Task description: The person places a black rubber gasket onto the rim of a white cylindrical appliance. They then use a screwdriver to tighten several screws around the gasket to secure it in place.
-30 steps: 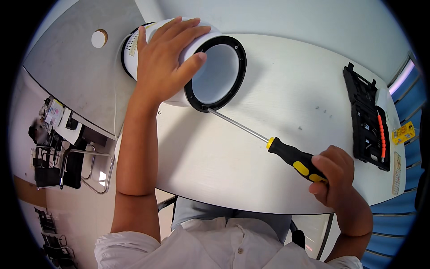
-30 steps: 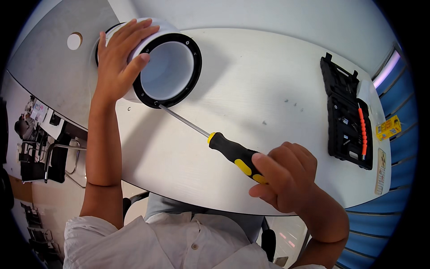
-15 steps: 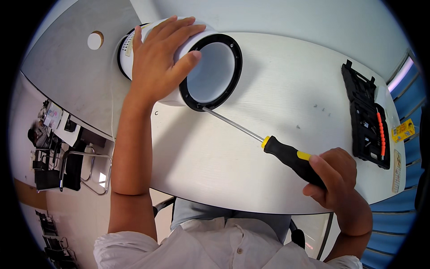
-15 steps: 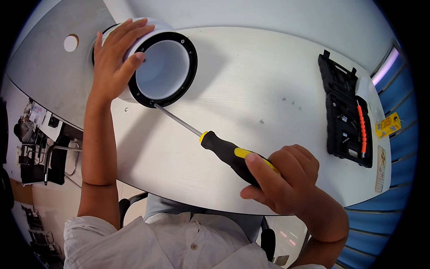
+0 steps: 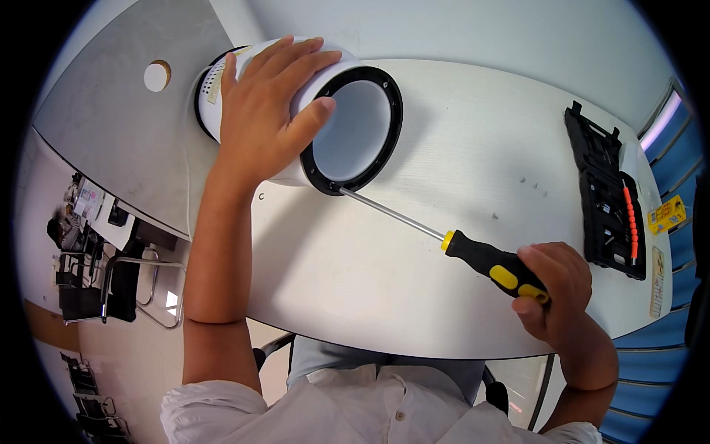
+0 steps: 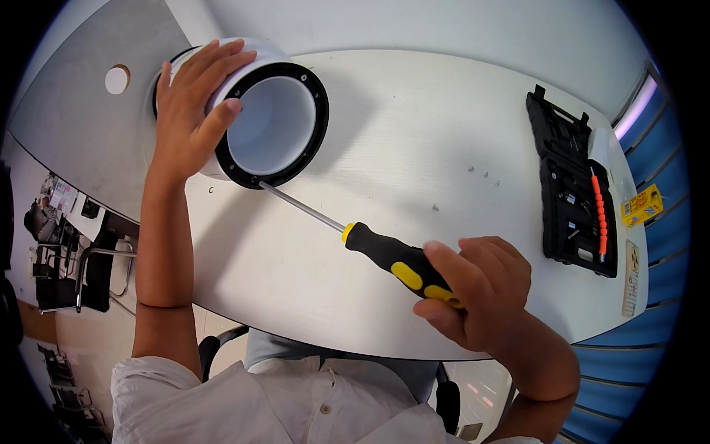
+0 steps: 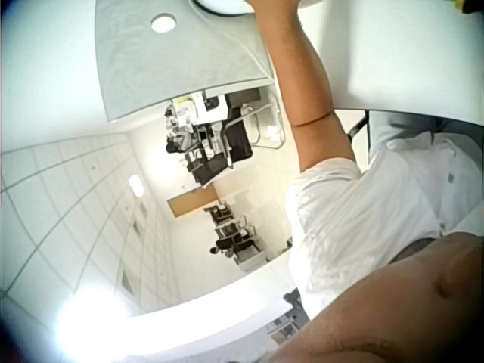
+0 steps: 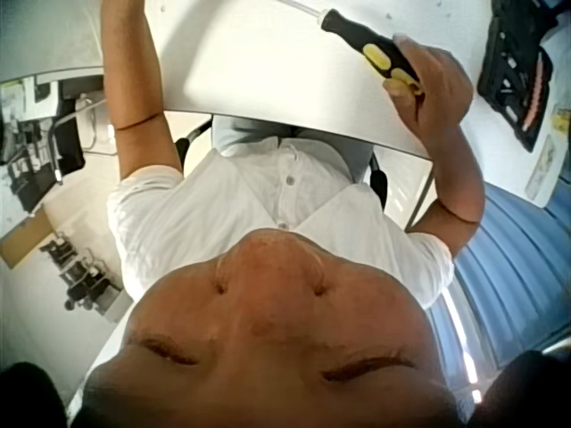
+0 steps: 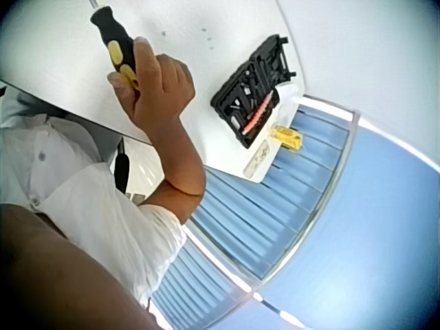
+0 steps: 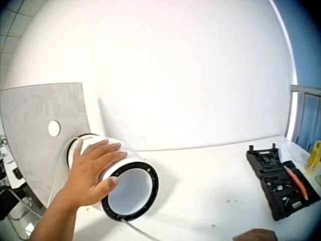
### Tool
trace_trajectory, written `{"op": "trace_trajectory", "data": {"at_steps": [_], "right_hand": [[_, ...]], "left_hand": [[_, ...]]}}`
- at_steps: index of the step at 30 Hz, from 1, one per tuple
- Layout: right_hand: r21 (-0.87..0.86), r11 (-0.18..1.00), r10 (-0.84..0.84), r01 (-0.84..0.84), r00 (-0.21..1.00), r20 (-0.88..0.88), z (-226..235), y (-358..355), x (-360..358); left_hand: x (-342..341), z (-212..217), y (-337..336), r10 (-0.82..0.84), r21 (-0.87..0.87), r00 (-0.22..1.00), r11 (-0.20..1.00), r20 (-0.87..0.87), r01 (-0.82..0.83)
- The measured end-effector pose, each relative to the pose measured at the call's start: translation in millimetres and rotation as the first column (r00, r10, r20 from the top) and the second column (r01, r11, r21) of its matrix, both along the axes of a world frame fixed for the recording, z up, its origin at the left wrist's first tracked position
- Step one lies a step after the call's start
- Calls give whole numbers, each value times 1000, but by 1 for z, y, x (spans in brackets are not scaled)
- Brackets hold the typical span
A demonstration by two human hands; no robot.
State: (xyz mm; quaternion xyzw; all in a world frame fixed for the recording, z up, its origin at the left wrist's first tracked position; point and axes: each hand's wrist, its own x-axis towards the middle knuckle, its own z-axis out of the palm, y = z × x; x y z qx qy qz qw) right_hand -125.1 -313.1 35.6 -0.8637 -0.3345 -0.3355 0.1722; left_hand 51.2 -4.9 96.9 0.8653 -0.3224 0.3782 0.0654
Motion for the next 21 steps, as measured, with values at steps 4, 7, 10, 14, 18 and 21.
{"op": "trace_trajectory", "data": {"at_steps": [4, 7, 10, 14, 18, 21], "right_hand": [[173, 984, 61, -39, 991, -122, -1, 2, 2], [229, 966, 103, -118, 992, 79, -6, 5, 10], [-35, 994, 110, -106, 986, 127, 3, 6, 3], [-35, 998, 48, -50, 998, -48, 7, 2, -4], [179, 980, 112, -85, 983, -147, -6, 0, 0], [263, 959, 146, -106, 980, -137, -5, 3, 6]], "left_hand": [[2, -4, 0, -9, -3, 1000, 1000, 9, 9], [4, -5, 0, -12, -2, 1000, 1000, 23, 12], [5, -6, 3, -8, 2, 1000, 1000, 28, 8], [4, -5, 3, -15, -9, 1000, 1000, 27, 15], [1, -4, 2, -14, -29, 1000, 999, 15, 14], [2, -6, 1, -14, -33, 1000, 999, 17, 15]]}}
